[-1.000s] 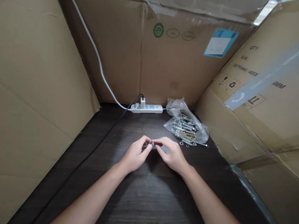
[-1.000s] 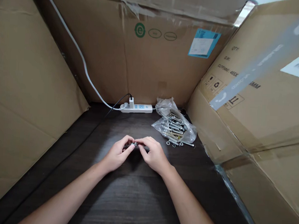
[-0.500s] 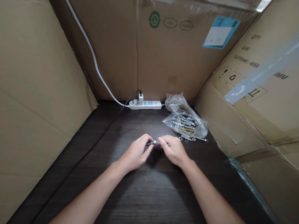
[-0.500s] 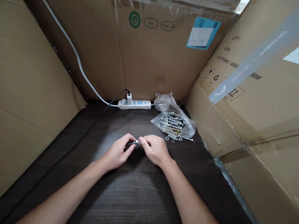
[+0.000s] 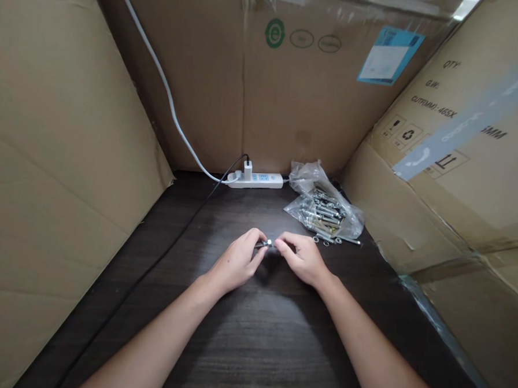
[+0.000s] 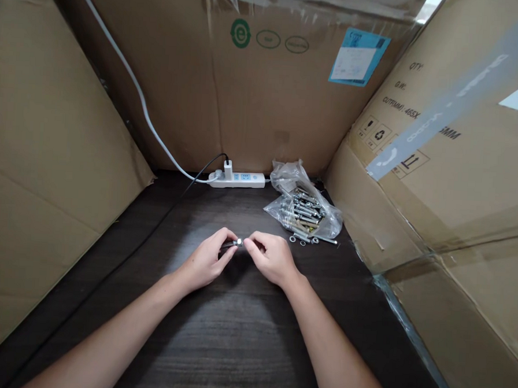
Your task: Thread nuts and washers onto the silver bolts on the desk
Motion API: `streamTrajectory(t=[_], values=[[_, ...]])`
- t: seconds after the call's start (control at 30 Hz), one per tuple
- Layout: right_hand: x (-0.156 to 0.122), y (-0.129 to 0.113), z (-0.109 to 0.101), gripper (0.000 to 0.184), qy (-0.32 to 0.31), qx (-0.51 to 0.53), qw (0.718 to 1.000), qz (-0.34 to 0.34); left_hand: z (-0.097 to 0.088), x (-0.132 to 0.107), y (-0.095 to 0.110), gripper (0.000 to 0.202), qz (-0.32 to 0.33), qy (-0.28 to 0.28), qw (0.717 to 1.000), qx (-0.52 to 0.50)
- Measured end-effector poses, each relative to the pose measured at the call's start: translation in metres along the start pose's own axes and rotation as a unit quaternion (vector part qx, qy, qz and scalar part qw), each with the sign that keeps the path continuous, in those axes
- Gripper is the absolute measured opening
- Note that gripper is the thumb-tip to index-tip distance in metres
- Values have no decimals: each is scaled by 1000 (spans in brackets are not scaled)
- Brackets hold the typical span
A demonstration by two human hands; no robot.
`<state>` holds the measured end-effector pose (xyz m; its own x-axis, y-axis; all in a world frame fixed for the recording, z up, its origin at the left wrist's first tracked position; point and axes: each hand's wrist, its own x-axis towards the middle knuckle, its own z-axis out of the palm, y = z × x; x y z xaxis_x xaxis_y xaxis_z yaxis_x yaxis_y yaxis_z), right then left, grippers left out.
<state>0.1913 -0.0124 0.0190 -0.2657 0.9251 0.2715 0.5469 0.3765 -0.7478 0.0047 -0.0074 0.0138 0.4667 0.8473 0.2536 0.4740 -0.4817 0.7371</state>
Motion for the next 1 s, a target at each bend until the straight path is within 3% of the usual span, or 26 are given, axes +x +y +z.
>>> streamTrajectory(t=[0.03,0.17,0.27,0.4,0.5,0.6,0.67,0.8,0.9,0.97,1.0], values=[[0,-2,0,19,5,11,1000,-9,0,0,0,13,1,-1,1000,2],[0,-1,3,23,-7,39,999,0,-1,0,1,14,3,0,1000,11],[1,3,5,52,-1,32,998,46,0,0,1,13,0,2,1000,16],[2,-1,3,21,22,90,995,24,0,0,-1,13,5,1,1000,13],[2,-2,5,19,5,113,993,30,0,0,-1,12,9,-4,1000,9],[1,3,8,57,8,59,995,82,0,0,0,12,11,-13,1000,9],[0,6,9,63,24,34,996,83,-1,0,1,12,9,-18,1000,9],[0,1,6,24,20,53,998,24,-2,0,3,14,7,-27,1000,3],[1,-4,5,27,-1,86,996,3,-1,-1,3,22,8,-27,1000,-3],[0,-3,5,18,-6,72,997,7,0,-2,2,28,2,-25,1000,3],[0,-2,6,27,-5,57,998,21,1,-3,1,29,-1,-24,1000,7]])
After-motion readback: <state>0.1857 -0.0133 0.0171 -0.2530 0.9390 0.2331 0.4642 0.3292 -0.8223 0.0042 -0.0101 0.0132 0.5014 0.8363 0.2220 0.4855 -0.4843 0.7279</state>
